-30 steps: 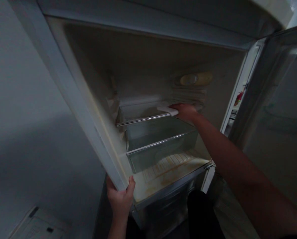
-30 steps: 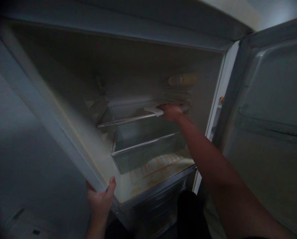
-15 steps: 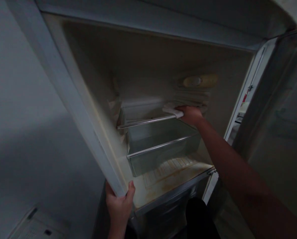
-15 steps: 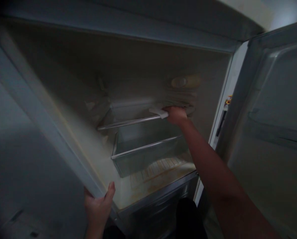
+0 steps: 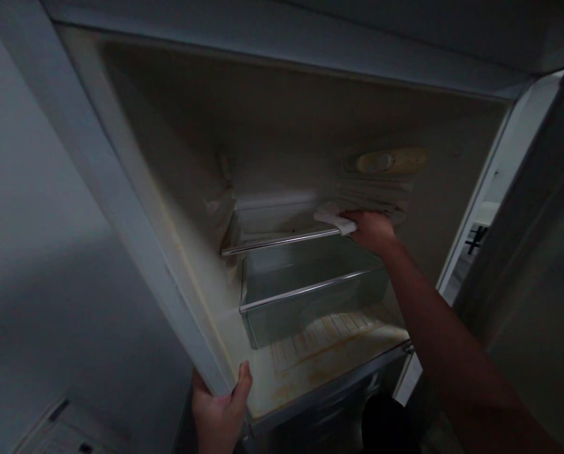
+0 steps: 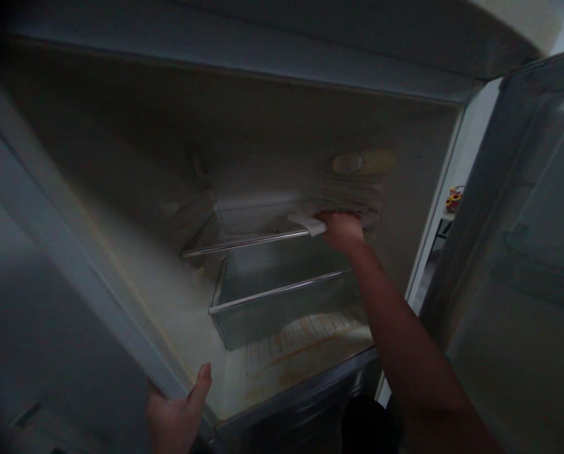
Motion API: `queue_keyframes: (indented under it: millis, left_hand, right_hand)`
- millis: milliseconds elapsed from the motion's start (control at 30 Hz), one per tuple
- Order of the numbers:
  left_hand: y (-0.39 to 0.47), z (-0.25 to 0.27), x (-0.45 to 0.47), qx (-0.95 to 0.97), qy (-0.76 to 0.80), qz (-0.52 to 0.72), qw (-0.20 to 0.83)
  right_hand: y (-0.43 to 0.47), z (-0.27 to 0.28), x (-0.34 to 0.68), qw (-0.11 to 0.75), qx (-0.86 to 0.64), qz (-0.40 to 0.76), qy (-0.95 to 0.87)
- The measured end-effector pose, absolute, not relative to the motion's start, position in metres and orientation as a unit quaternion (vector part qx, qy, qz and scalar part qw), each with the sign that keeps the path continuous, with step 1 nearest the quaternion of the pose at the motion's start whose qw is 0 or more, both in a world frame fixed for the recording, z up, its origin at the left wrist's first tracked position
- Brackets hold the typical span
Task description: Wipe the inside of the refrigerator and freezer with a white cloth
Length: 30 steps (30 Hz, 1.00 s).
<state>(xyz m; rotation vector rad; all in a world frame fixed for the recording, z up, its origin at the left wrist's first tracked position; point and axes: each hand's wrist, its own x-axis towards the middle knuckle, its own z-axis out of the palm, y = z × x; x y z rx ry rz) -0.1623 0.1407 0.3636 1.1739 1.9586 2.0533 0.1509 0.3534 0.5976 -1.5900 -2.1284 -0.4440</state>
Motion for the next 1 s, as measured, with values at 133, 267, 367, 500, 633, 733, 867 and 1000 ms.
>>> queue_keyframes:
  millis: [133,267,367,500,633,733,867,1000]
  left_hand:
    - [0.14,0.364,-0.163,0.38,0.639,0.668,0.038]
    - [0.14,0.362,-0.165,0.376,0.643,0.666,0.034]
    - [0.141,0.363,-0.164,0.374,0.646,0.665,0.035]
    - [0.142,0.364,-0.163,0.369,0.64,0.673,0.039]
    - [0.141,0.364,-0.164,0.369,0.645,0.668,0.035]
    - [0.14,0.365,-0.164,0.375,0.646,0.665,0.031]
    - [0.139,0.371,-0.161,0.375,0.642,0.668,0.023]
    - [0.139,0.374,-0.159,0.379,0.643,0.666,0.018]
  right_hand:
    - [0.352,0.597,0.151,0.232,-0.568,-0.165,-0.772]
    - [0.353,0.597,0.151,0.236,-0.562,-0.165,-0.775]
    - [0.354,0.596,0.151,0.237,-0.566,-0.162,-0.773]
    - [0.355,0.595,0.15,0.244,-0.568,-0.162,-0.769]
    - [0.355,0.593,0.15,0.251,-0.571,-0.168,-0.763]
    - [0.355,0.592,0.149,0.254,-0.571,-0.167,-0.762]
    - [0.354,0.593,0.15,0.258,-0.559,-0.169,-0.77]
    - [0.353,0.593,0.152,0.253,-0.553,-0.164,-0.777]
